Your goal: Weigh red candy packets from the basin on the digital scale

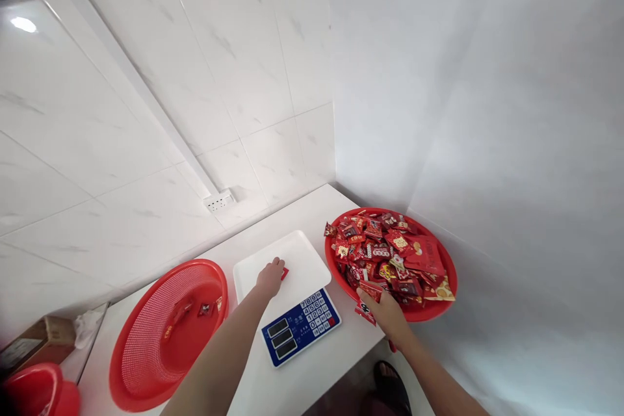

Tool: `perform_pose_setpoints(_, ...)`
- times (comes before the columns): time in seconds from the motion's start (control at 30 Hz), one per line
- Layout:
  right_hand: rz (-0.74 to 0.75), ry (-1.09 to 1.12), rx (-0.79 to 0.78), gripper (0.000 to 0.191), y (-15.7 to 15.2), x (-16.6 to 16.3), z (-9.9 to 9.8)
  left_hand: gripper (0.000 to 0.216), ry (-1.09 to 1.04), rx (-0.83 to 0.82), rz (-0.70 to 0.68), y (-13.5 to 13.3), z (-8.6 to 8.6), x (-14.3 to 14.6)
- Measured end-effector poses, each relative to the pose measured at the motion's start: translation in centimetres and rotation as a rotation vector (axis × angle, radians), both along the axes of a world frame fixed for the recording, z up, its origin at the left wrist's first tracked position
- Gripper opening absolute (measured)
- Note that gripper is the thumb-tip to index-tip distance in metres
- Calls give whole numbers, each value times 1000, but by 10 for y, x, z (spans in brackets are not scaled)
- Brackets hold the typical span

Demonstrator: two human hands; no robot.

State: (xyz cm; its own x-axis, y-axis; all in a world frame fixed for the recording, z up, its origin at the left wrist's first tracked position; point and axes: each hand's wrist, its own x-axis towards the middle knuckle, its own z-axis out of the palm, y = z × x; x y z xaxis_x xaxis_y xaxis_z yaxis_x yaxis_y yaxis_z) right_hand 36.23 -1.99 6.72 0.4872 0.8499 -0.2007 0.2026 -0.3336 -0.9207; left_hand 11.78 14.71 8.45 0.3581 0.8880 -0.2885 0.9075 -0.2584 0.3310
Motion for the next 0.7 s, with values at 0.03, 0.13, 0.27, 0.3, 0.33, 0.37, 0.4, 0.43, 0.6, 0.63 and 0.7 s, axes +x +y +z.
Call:
perform_pose_setpoints(0.03, 4, 7, -2, 37, 0, 0, 1, 26, 18, -5, -8, -1, 0, -2)
perform_pose_setpoints(0.13, -3, -6, 2, 39, 0, -1, 3, 30, 59, -9, -7, -7, 2, -13)
perform_pose_setpoints(0.27, 12, -40, 18, 34, -1, 0, -2, 27, 75, 27, 54, -16, 7, -33)
perform_pose_setpoints(0.3, 25, -46, 21, 33, -1, 0, -3, 26, 68, 44, 74, -17, 8, -39)
perform_pose_setpoints(0.33, 33, -51, 26, 32, -1, 0, -5, 27, 57, 63, 96, -19, 10, -46)
perform_pose_setpoints(0.37, 37, -54, 30, 33, -1, 0, -6, 28, 43, 86, 122, -20, 11, -53)
perform_pose_setpoints(0.4, 34, -54, 33, 33, -1, -1, -6, 29, 29, 112, 153, -20, 14, -61)
perform_pose_setpoints(0.43, 29, -53, 31, 34, -1, -1, -7, 30, 17, 138, 187, -21, 17, -71)
perform_pose_setpoints(0.6, 32, -77, -7, 33, -1, 0, -7, 34, 15, 250, 406, -28, 40, -137)
perform_pose_setpoints(0.63, 27, -82, -8, 32, -1, 1, -7, 37, 31, 276, 451, -33, 45, -150)
perform_pose_setpoints(0.7, -17, -82, -6, 32, 0, -1, -6, 48, 32, 337, 541, -45, 52, -168)
